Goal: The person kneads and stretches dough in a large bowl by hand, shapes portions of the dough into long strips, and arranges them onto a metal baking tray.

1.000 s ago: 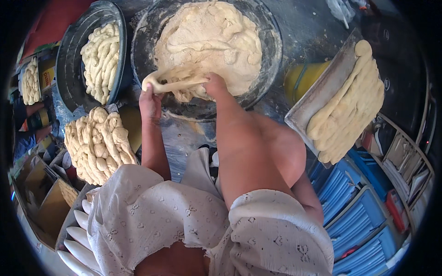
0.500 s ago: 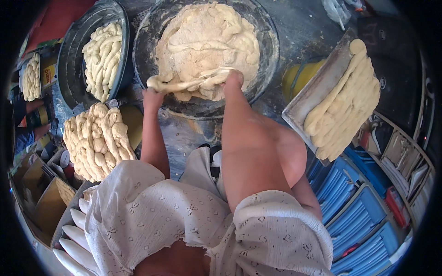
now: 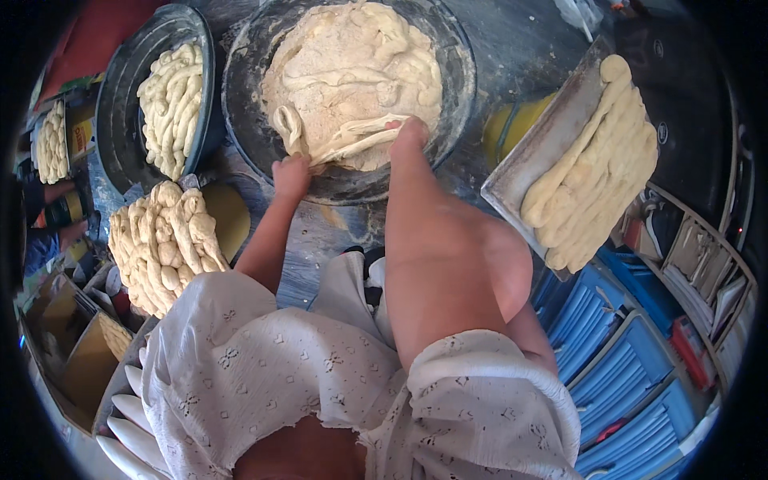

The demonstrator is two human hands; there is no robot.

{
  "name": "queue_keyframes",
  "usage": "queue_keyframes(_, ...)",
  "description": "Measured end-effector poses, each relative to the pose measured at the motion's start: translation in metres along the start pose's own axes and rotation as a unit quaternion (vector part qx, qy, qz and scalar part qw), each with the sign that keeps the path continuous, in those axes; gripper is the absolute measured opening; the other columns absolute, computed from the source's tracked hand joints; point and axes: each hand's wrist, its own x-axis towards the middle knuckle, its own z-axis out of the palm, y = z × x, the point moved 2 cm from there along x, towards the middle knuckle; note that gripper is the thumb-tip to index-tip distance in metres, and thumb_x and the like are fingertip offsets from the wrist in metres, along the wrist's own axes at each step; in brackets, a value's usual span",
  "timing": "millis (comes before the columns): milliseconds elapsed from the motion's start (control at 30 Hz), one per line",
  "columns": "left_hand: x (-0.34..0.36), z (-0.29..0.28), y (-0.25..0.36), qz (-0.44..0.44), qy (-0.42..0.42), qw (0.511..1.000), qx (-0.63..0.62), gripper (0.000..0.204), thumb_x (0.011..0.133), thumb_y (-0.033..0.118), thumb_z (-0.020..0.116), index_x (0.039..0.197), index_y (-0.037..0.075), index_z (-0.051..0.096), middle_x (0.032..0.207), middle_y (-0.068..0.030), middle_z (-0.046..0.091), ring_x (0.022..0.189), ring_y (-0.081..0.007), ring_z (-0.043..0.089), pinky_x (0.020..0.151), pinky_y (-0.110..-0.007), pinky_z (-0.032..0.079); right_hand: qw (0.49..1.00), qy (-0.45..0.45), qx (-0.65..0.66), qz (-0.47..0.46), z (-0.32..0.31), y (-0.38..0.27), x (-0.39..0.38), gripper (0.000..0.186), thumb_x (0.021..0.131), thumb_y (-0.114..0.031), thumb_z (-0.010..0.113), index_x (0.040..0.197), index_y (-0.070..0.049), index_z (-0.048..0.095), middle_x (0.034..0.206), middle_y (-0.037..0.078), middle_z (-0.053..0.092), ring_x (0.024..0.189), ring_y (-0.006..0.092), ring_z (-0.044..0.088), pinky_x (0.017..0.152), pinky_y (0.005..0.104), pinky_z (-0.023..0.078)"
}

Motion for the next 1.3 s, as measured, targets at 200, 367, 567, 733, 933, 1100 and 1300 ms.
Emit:
queue_keyframes(200,0.002,0.0,-0.009,-0.018,0.01,0.998,0.058,0.017,0.077,0.02,0.056,0.09,0.016,0.066,0.088,-0.0049,0.06,0.091,-0.0235,0.056,0.074,-0.042,0.038,0.966,-0.073,-0.113,-0.222,0.002,-0.055,0.029,0.03,0.083,-0.016,0.038,0.103,0.005,0.048,0.075,0.015,0.055,0.061,0.0276,0.054,0.054,0.0335,0.046)
queue_keyframes(367,0.023,0.01,0.001,-0.074,-0.074,0.993,0.046,0.025,0.075,0.026,0.06,0.094,0.012,0.065,0.1,-0.0079,0.058,0.097,-0.0251,0.054,0.08,-0.042,0.038,0.93,-0.056,-0.195,-0.307,0.067,-0.114,-0.067,0.022,0.079,-0.013,0.049,0.092,0.003,0.056,0.067,0.012,0.055,0.048,0.0225,0.052,0.044,0.0299,0.041)
queue_keyframes(567,0.042,-0.004,0.04,0.036,0.16,0.967,-0.194,0.083,0.061,0.029,0.076,0.13,0.004,0.036,0.125,-0.0221,0.042,0.116,-0.0351,0.042,0.094,-0.045,0.034,0.789,-0.255,-0.493,-0.264,0.116,-0.133,-0.146,0.019,0.075,-0.013,0.053,0.087,-0.001,0.062,0.062,0.006,0.051,0.051,0.016,0.048,0.05,0.0281,0.041)
queue_keyframes(733,0.078,0.016,0.101,0.017,0.194,0.924,-0.328,0.058,0.068,0.02,0.071,0.117,-0.001,0.047,0.126,-0.0253,0.041,0.118,-0.0387,0.039,0.097,-0.041,0.034,0.717,-0.394,-0.508,-0.269,0.14,-0.133,-0.181,0.026,0.073,-0.013,0.055,0.096,-0.001,0.06,0.071,0.008,0.056,0.06,0.0171,0.053,0.057,0.029,0.044)
queue_keyframes(933,0.046,-0.027,0.082,-0.096,0.074,0.756,-0.643,0.023,0.087,0.02,0.057,0.1,0.003,0.051,0.078,-0.004,0.056,0.08,-0.0134,0.052,0.076,-0.029,0.041,0.699,-0.356,-0.505,-0.361,0.152,-0.15,-0.202,0.019,0.082,-0.01,0.049,0.097,-0.003,0.058,0.086,0.011,0.061,0.084,0.0173,0.06,0.073,0.0292,0.049)
queue_keyframes(1100,0.021,-0.112,0.062,-0.04,0.089,0.585,-0.805,0.013,0.09,0.015,0.051,0.096,0.004,0.051,0.073,-0.0027,0.052,0.074,-0.0136,0.05,0.082,-0.032,0.041,0.328,-0.231,-0.896,-0.193,0.139,-0.113,-0.15,0.063,0.068,-0.018,0.063,0.127,-0.009,0.042,0.113,0.018,0.056,0.1,0.0268,0.056,0.086,0.035,0.043)
queue_keyframes(1300,0.007,-0.194,0.072,0.062,0.098,0.482,-0.868,0.018,0.086,0.015,0.058,0.099,0.004,0.052,0.077,-0.0013,0.052,0.076,-0.0123,0.05,0.079,-0.029,0.041,0.448,-0.343,-0.778,-0.276,0.056,0.003,-0.062,0.055,0.068,-0.017,0.067,0.12,-0.01,0.049,0.109,0.017,0.058,0.104,0.03,0.055,0.088,0.0352,0.043)
